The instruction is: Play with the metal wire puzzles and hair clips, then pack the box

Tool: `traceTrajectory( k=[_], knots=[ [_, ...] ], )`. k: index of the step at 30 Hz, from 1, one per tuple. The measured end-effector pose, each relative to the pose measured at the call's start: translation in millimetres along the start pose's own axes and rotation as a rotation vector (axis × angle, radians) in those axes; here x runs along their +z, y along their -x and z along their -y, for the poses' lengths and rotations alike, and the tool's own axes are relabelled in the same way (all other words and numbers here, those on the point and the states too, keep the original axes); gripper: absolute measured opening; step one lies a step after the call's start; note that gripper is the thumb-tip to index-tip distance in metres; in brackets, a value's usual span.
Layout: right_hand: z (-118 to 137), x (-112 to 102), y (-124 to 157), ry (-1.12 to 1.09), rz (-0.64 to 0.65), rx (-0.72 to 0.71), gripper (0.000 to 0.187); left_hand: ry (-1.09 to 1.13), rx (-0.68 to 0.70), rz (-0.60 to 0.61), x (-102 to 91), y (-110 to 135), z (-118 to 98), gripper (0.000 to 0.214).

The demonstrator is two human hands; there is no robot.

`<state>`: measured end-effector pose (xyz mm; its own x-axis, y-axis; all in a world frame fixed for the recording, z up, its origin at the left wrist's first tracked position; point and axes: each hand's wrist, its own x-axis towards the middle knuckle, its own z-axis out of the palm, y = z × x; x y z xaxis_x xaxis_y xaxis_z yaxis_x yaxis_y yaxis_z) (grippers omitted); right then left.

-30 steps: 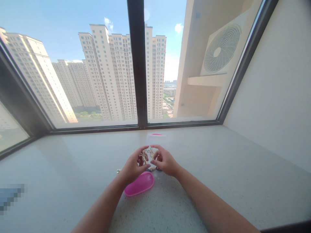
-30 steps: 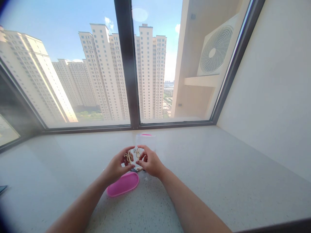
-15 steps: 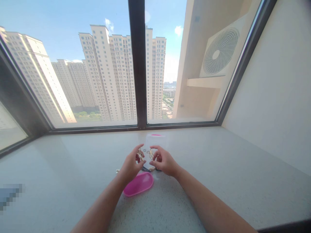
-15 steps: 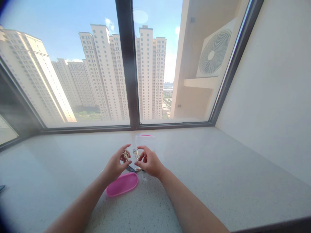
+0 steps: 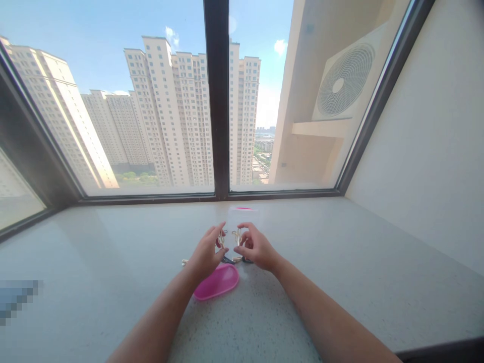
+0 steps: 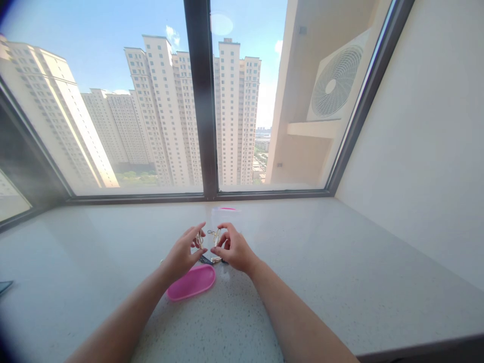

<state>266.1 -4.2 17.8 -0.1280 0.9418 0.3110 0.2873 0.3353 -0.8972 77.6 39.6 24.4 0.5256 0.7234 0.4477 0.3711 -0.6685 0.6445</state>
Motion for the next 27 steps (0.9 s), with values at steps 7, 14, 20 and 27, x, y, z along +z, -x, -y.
traceTrajectory(
  k=[7, 14, 20, 27],
  knots=[
    [2.9, -0.5, 1.0, -0.004, -0.011, -0.027, 0.052, -0.021, 0.011, 0.012, -3.3, -0.1, -3.6, 0.065],
    [0.9, -1.5, 0.2, -0.031, -0.067, -0.061, 0.051, 0.016, 0.008, 0.021, -3.8, 0.5, -8.6, 0.063],
    [1.9, -1.2, -0.7, -0.108, -0.021, -0.072, 0.050, 0.045, 0.023, -0.013, -3.5, 0.1, -10.7, 0.056],
    [0.8, -0.1, -0.7, -0.151, 0.037, -0.071, 0.050, 0.071, 0.041, 0.022, -4.7, 0.9, -17.4, 0.033]
  ],
)
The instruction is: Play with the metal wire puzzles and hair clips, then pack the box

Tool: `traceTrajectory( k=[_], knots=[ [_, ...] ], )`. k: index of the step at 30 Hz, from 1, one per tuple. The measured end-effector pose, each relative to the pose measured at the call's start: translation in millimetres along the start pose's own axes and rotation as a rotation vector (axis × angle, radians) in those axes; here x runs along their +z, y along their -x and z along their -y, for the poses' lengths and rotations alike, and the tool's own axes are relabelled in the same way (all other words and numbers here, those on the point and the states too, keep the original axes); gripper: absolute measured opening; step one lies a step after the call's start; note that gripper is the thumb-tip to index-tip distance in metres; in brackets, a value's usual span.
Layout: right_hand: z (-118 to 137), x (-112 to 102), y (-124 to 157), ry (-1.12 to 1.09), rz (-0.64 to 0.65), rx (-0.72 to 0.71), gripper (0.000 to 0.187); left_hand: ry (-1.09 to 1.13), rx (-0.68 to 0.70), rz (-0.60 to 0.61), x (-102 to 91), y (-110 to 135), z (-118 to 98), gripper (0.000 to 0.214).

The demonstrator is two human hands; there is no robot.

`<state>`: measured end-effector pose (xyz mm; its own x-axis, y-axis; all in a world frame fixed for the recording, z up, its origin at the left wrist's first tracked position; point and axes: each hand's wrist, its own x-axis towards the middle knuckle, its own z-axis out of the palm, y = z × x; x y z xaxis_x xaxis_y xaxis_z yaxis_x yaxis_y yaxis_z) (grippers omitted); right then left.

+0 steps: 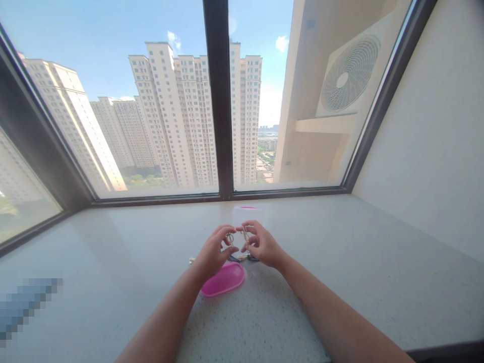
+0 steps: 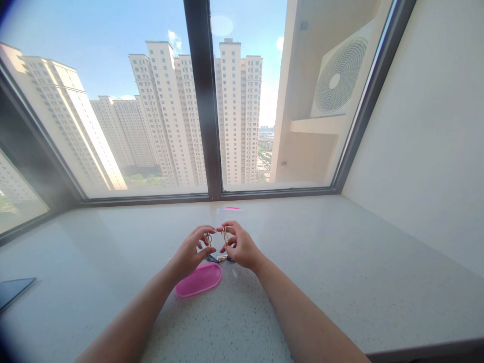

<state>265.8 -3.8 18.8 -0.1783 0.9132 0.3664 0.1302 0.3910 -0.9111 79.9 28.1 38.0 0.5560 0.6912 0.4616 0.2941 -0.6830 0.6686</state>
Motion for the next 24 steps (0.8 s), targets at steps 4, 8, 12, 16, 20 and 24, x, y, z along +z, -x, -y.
traceTrajectory(
  k=[4, 8, 12, 16, 20, 24],
  knots=[
    [0.7, -0.4, 0.2, 0.054, -0.005, 0.004, 0.052, 0.008, -0.024, -0.002, 0.5, 0.0, 2.7, 0.032],
    [1.0, -0.8, -0.4, 0.093, -0.016, 0.011, 0.055, -0.015, -0.081, 0.006, -0.2, 0.9, 4.5, 0.034],
    [0.4, -1.4, -1.0, 0.125, -0.003, 0.005, 0.058, -0.028, -0.076, 0.014, -2.5, 1.6, 0.7, 0.029],
    [-1.2, -2.2, -1.3, 0.146, 0.002, -0.008, 0.059, -0.036, -0.063, -0.016, -4.0, 1.2, -1.5, 0.022],
    [-2.6, -1.5, -1.6, 0.111, 0.009, 0.018, 0.061, 0.029, -0.085, -0.028, -3.1, 0.7, 3.6, 0.026],
    [-0.2, 0.5, -1.4, -0.014, 0.066, 0.084, 0.064, 0.169, -0.138, -0.009, -2.2, -0.2, 9.9, 0.033]
  ],
)
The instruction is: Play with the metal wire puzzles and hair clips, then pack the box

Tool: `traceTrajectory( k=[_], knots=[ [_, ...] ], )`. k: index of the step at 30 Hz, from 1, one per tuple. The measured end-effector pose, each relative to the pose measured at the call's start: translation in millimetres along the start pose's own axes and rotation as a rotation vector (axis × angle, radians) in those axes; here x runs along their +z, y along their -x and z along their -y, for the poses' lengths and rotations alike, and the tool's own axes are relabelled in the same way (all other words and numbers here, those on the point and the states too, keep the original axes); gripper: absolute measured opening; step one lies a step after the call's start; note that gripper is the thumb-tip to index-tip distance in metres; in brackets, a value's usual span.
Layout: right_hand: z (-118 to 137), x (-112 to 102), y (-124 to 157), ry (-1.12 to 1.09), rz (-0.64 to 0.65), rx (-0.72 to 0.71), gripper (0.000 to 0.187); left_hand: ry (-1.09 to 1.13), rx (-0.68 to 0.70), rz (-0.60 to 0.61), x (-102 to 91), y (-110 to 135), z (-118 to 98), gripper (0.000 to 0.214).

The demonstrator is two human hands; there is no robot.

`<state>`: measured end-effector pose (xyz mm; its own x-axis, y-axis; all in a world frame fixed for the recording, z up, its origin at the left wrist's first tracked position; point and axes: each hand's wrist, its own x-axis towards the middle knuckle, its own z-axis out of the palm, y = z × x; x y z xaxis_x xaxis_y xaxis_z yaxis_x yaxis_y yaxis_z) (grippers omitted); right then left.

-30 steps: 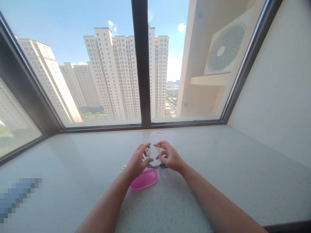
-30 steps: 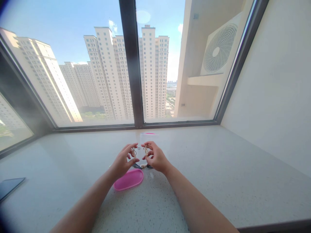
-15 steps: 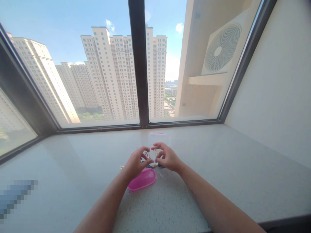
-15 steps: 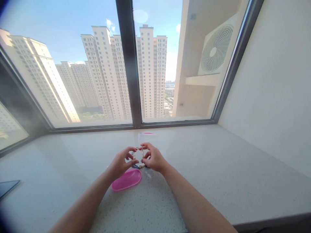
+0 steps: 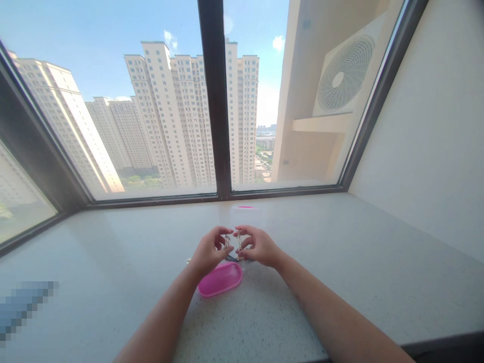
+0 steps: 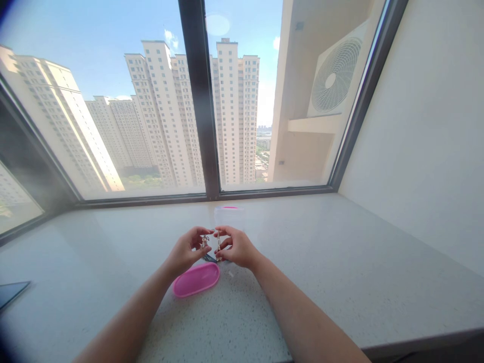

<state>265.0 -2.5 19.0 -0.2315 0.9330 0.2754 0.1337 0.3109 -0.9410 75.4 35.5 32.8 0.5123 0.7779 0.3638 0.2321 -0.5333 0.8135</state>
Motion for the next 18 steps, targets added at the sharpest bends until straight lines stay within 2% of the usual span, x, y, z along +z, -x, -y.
traceTrajectory(
  k=[4, 9, 13, 18],
  knots=[
    [1.3, 0.2, 0.5, -0.006, 0.017, 0.002, 0.067, 0.169, -0.032, 0.080, -0.8, -1.1, 1.0, 0.043],
    [-2.0, -1.2, -0.7, 0.108, -0.075, -0.118, 0.061, 0.312, -0.018, 0.106, -0.8, -1.6, -1.7, 0.047],
    [-2.9, -1.9, -2.3, 0.089, -0.124, -0.150, 0.058, 0.363, -0.020, 0.100, 0.6, -2.3, -0.3, 0.041],
    [-3.2, -3.1, -3.4, 0.099, -0.119, -0.135, 0.065, 0.387, -0.070, 0.118, 2.2, -3.5, 5.0, 0.046]
  ],
)
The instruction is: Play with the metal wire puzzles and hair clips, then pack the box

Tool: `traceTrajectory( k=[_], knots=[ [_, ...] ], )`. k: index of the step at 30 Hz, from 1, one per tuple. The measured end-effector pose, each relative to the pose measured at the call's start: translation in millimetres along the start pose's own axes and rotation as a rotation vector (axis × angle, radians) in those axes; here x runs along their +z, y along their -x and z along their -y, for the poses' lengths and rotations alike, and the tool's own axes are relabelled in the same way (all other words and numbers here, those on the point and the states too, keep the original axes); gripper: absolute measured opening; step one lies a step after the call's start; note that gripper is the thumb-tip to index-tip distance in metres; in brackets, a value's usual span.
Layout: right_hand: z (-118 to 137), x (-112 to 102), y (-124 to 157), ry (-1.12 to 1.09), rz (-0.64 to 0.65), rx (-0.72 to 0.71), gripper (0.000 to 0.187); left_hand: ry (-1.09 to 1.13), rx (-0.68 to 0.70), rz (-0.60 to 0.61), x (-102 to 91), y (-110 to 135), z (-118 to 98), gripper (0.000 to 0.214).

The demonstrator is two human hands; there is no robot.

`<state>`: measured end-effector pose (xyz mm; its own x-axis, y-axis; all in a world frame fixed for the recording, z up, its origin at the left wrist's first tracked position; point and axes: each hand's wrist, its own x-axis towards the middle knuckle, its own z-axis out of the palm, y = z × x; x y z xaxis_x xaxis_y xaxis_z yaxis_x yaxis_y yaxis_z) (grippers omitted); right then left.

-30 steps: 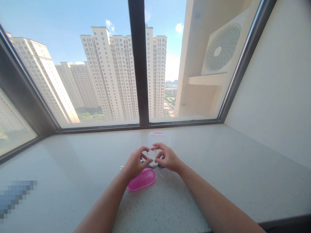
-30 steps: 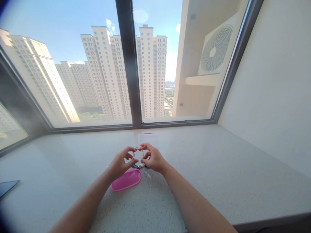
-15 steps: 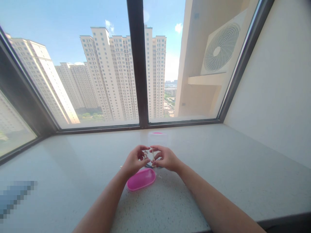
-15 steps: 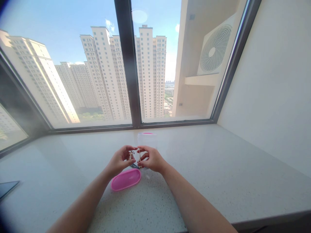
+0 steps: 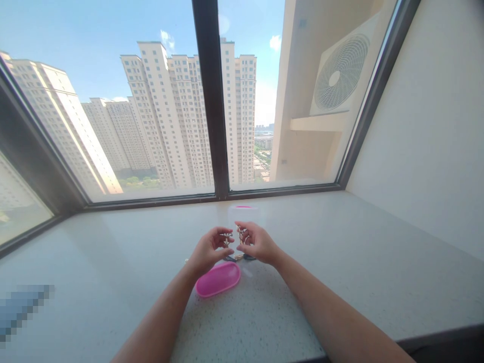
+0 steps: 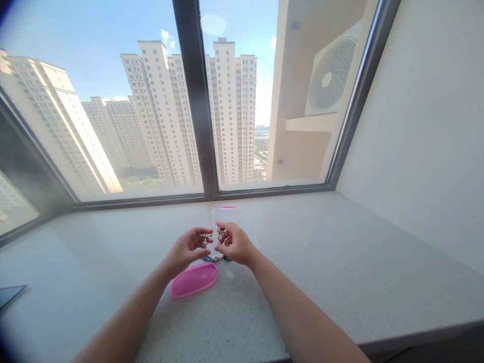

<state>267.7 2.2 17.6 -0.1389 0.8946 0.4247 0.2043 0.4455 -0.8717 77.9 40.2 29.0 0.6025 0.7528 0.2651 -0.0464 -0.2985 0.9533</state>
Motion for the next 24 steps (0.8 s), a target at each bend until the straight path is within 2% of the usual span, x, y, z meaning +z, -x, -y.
traceTrajectory(
  k=[12, 18, 24],
  knots=[
    [-9.0, 2.0, -0.2, -0.119, 0.069, 0.017, 0.068, 0.011, -0.013, 0.012, 1.4, 0.8, -3.8, 0.050],
    [-7.9, 3.6, 0.8, -0.093, 0.104, 0.041, 0.069, 0.028, -0.015, -0.005, 1.2, 1.0, 0.9, 0.048],
    [-5.8, 1.3, 0.7, 0.021, 0.100, 0.021, 0.049, 0.067, -0.047, 0.033, 2.7, 4.2, -0.3, 0.044]
  ],
)
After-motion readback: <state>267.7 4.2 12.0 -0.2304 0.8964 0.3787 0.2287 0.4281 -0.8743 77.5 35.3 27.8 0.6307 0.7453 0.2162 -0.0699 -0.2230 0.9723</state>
